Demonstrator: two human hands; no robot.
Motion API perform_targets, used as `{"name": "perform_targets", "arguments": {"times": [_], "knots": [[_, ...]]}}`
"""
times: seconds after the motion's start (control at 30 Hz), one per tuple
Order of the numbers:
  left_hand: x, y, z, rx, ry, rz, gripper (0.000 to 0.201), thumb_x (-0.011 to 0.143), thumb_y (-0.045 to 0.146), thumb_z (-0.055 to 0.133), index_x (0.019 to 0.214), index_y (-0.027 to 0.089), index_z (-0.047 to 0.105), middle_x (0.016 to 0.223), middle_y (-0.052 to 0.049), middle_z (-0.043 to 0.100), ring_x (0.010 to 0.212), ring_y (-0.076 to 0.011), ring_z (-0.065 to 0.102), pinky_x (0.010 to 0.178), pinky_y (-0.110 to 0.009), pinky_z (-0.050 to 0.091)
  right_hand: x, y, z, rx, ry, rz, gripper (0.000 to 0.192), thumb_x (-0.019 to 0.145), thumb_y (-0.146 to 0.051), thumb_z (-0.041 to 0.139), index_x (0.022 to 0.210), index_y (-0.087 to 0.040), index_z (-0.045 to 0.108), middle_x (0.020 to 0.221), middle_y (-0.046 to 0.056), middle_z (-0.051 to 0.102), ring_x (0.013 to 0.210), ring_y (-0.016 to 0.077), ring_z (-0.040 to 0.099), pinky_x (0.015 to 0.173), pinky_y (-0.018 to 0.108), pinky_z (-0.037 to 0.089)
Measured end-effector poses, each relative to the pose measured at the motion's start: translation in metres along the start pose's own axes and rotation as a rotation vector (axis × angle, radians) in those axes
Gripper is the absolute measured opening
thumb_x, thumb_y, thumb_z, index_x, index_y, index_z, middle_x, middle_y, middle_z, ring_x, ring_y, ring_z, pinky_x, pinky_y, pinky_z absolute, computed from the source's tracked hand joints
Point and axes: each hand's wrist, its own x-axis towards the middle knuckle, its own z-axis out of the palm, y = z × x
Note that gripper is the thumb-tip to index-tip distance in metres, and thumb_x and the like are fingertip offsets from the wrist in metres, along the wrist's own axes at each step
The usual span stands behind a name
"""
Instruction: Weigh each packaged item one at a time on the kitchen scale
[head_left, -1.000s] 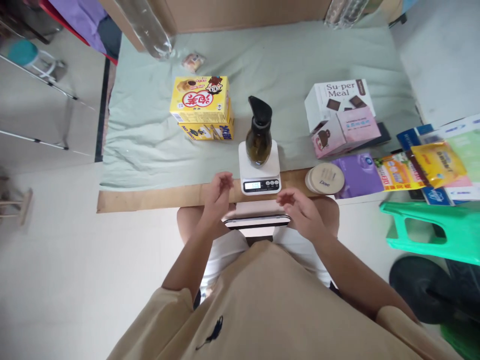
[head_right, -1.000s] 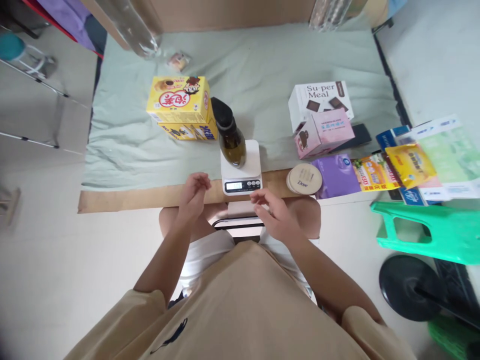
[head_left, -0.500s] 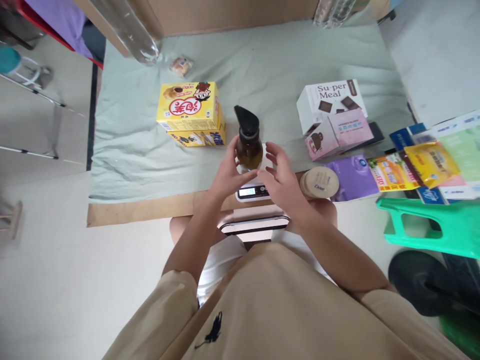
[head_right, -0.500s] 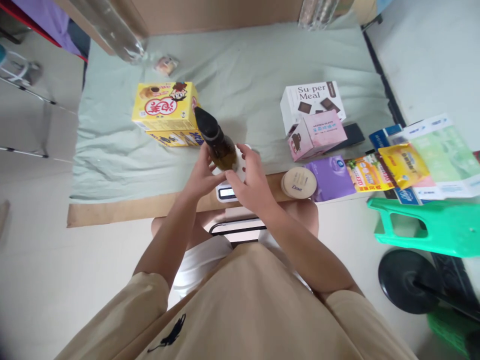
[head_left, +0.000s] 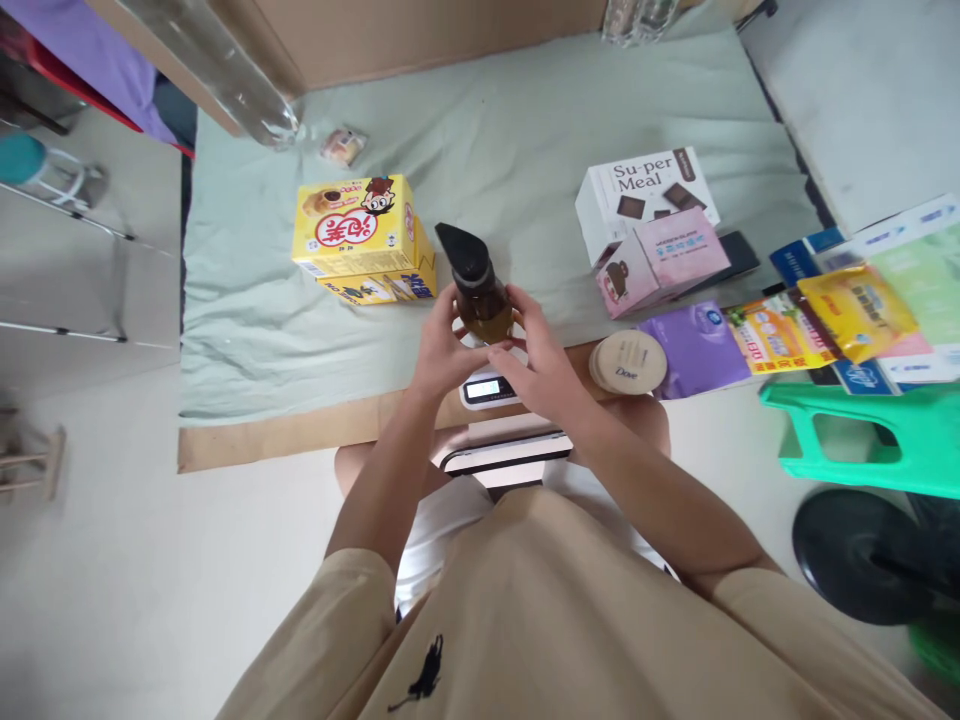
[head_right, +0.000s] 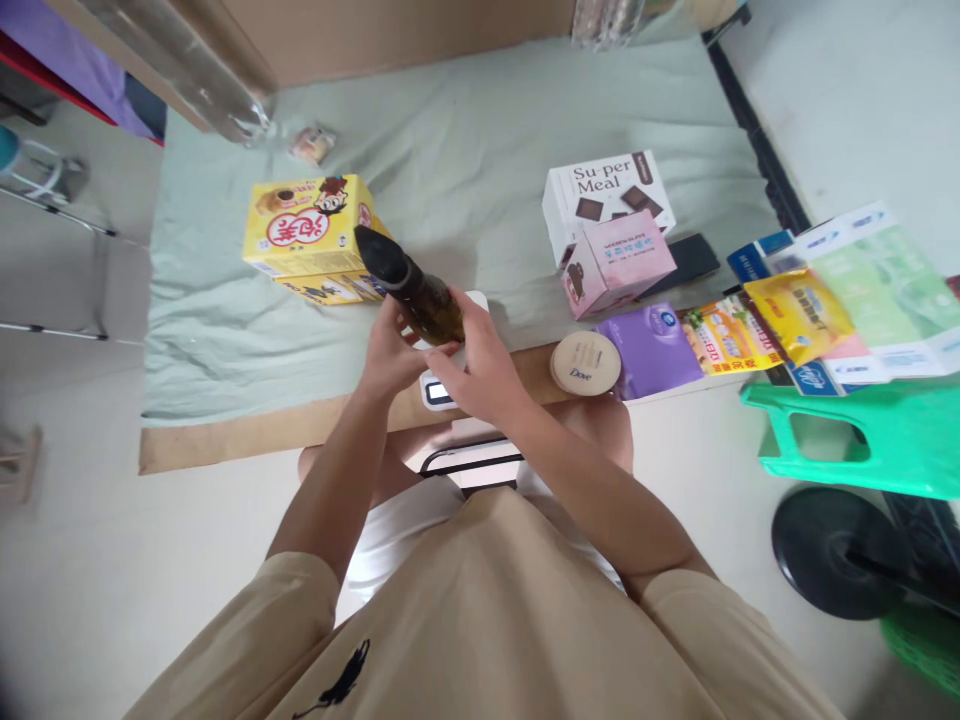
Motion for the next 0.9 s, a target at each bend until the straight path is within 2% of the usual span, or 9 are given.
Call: {"name": "perform_targets", "arguments": {"times": [0.1,0.2,0.33,0.47,0.57,0.67,0.77,0.9], "knots": [[0.002,0.004,0.013,0.007,0.019,-0.001,0.088,0.054,0.056,0.099,0.124,0.026,0.056,0.124,-0.009,0.069,0.117,-0.0254,0.07,0.086,-0.032,0.064,-0.016,-0.011,-0.011,-0.033,0.019,-0.036,0.074,0.095,-0.035,0.063,0.161,-0.024,0.03,0.171,0.013,0.036,0.162,0.0293,0.035,0.137,0.057,0.033],[0.013,0.006,0.029,-0.002,0.002,0.041,0.091,0.056,0.057,0.098,0.128,0.026,0.052,0.125,-0.008,0.066,0.116,-0.0252,0.069,0.086,-0.034,0.064,-0.047,-0.023,-0.03,-0.055,0.093,-0.084,0.067,0.099,-0.038,0.06,0.159,-0.032,0.031,0.172,0.008,0.035,0.165,0.0282,0.031,0.136,0.057,0.034],[0.04,0.004,0.062,0.011,-0.08,0.144,0.09,0.063,0.056,0.095,0.133,0.024,0.049,0.123,-0.008,0.063,0.114,-0.0257,0.068,0.087,-0.037,0.063,-0.09,-0.029,-0.055,0.023,0.229,-0.073,0.055,0.1,-0.044,0.059,0.151,-0.039,0.041,0.164,0.006,0.046,0.159,0.0277,0.043,0.13,0.057,0.043],[0.065,-0.006,0.1,0.116,-0.152,0.226,0.087,0.062,0.053,0.095,0.13,0.021,0.05,0.123,-0.01,0.064,0.115,-0.0293,0.067,0.098,-0.046,0.059,-0.118,-0.028,-0.073,0.07,0.307,-0.088,0.049,0.096,-0.044,0.064,0.143,-0.039,0.05,0.159,0.007,0.051,0.152,0.0297,0.052,0.125,0.057,0.049],[0.074,-0.014,0.124,0.175,-0.198,0.209,0.089,0.061,0.05,0.097,0.129,0.02,0.05,0.131,-0.015,0.063,0.123,-0.0344,0.065,0.104,-0.05,0.055,-0.13,-0.028,-0.085,0.059,0.381,-0.089,0.05,0.092,-0.047,0.068,0.139,-0.038,0.053,0.155,0.01,0.054,0.147,0.0322,0.056,0.119,0.06,0.052],[0.077,-0.022,0.138,0.182,-0.22,0.195,0.089,0.063,0.05,0.097,0.131,0.019,0.048,0.133,-0.015,0.062,0.125,-0.0356,0.064,0.106,-0.051,0.054,-0.136,-0.028,-0.095,0.073,0.428,-0.068,0.051,0.09,-0.049,0.07,0.136,-0.036,0.054,0.154,0.011,0.055,0.146,0.0343,0.057,0.119,0.064,0.05],[0.079,-0.028,0.144,0.128,-0.231,0.213,0.094,0.065,0.056,0.095,0.136,0.021,0.046,0.135,-0.014,0.06,0.127,-0.0349,0.063,0.109,-0.05,0.053,-0.138,-0.024,-0.101,0.1,0.434,-0.065,0.05,0.09,-0.047,0.071,0.136,-0.037,0.056,0.155,0.011,0.054,0.146,0.0343,0.056,0.121,0.064,0.048],[0.081,-0.031,0.148,0.134,-0.271,0.224,0.1,0.064,0.059,0.095,0.141,0.022,0.044,0.141,-0.015,0.058,0.132,-0.0368,0.062,0.111,-0.053,0.053,-0.137,-0.017,-0.103,0.125,0.412,-0.079,0.048,0.093,-0.041,0.068,0.139,-0.039,0.057,0.153,0.008,0.055,0.145,0.0308,0.057,0.12,0.058,0.049]]}}
